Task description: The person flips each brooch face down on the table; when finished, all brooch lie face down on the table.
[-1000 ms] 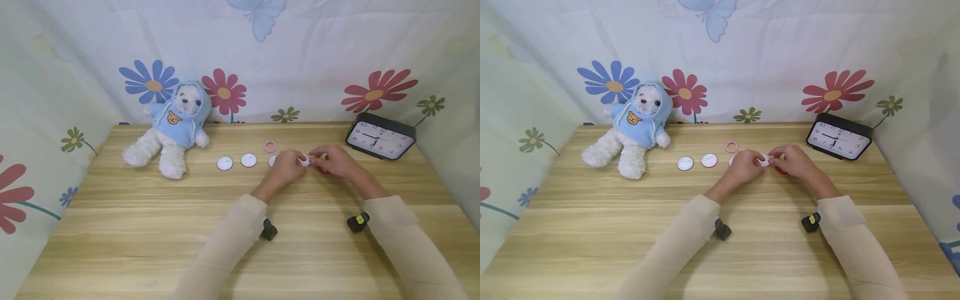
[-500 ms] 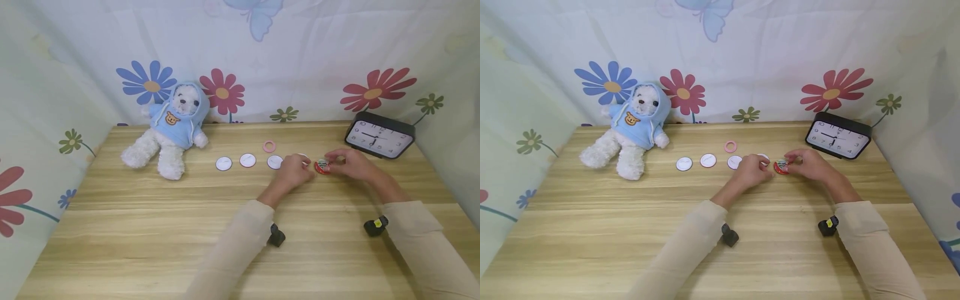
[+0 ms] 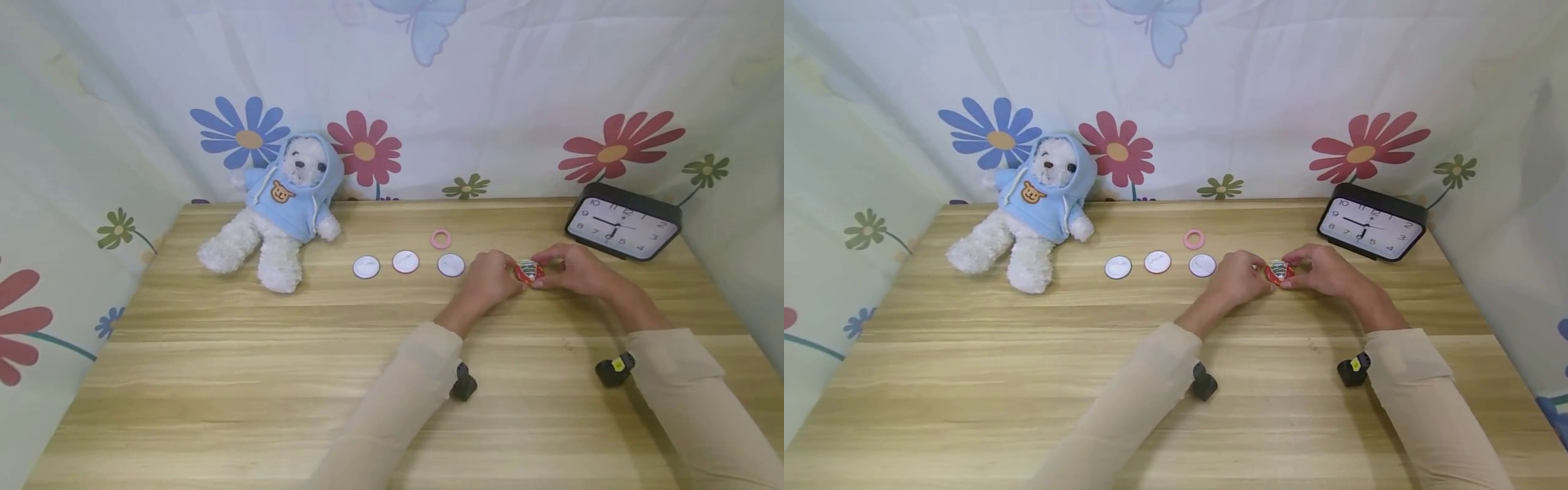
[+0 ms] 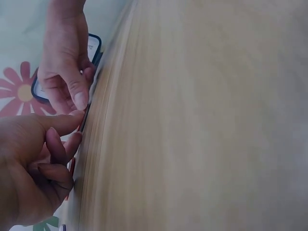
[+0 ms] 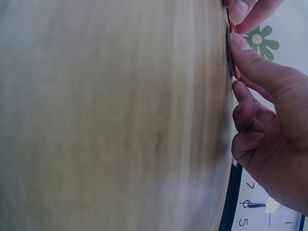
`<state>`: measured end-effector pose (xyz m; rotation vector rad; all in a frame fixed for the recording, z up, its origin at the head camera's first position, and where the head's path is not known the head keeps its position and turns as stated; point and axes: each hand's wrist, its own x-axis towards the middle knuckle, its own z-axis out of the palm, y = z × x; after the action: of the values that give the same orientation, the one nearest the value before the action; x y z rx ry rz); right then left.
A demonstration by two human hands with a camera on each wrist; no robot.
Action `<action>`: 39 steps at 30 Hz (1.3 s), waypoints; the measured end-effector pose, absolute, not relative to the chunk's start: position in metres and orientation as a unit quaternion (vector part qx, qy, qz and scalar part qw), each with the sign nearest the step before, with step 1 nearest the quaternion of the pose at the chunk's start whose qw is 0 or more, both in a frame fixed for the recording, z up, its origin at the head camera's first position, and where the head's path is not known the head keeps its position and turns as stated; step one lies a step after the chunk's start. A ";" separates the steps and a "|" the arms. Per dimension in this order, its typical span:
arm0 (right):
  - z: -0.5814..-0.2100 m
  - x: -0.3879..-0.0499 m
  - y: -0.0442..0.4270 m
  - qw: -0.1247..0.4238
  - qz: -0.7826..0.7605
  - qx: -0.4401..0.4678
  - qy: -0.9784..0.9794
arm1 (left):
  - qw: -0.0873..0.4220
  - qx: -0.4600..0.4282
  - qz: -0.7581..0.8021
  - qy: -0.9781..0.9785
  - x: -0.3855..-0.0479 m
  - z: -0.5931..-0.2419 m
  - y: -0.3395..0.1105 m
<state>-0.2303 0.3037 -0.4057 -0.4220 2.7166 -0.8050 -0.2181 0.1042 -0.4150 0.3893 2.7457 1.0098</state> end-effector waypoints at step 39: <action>-0.403 -0.225 0.302 0.049 -0.314 -0.196 0.928 | 0.069 0.146 0.367 0.916 -0.222 -0.420 0.111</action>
<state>-0.2253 0.3025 -0.4032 -0.5968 2.8261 -0.9563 -0.2225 0.1107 -0.4201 0.4399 2.7571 1.1052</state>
